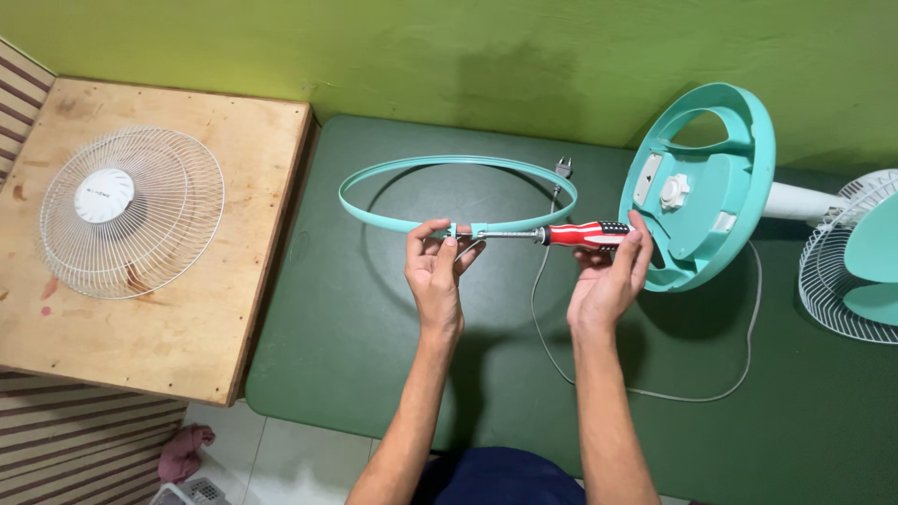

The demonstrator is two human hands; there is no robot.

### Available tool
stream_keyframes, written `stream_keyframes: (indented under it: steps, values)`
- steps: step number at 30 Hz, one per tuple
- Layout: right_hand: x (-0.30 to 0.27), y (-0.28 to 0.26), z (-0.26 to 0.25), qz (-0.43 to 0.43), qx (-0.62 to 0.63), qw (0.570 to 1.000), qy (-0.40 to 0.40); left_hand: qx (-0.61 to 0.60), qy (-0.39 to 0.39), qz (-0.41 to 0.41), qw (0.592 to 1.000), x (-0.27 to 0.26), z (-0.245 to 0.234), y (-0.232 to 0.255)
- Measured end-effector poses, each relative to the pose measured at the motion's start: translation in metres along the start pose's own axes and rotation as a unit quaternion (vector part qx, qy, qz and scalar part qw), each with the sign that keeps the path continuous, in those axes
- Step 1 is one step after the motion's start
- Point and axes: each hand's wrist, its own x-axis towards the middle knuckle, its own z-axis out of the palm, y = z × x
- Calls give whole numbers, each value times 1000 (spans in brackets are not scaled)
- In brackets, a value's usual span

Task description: The person assembles a teal table fan by first tightening a screw on a plastic ring, then attaching the rear and front wire cages to the fan head. They use a screwdriver to secure the front cage and then reposition the fan on the table.

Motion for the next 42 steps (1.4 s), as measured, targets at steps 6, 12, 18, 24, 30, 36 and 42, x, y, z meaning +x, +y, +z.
stream_keyframes:
  steps: [6,12,18,24,30,36,42]
  values:
    - [4,3,-5,7,2,1000,-3,-1,1,-1,1000,0,1,-2]
    - [7,3,-13,35,37,999,6,9,5,-7,1000,-1,5,-2]
    - [9,8,-16,38,0,999,20,19,-7,2,1000,-1,5,-3]
    - [11,7,-18,12,-35,999,30,23,-6,-5,1000,-3,5,-7]
    - [15,8,-24,32,4,999,15,20,-12,-11,1000,-3,6,-11]
    - [17,10,-27,18,13,1000,22,24,-6,-7,1000,-3,6,-12]
    - [14,4,-19,-12,0,1000,1,27,2,-3,1000,-2,6,-11]
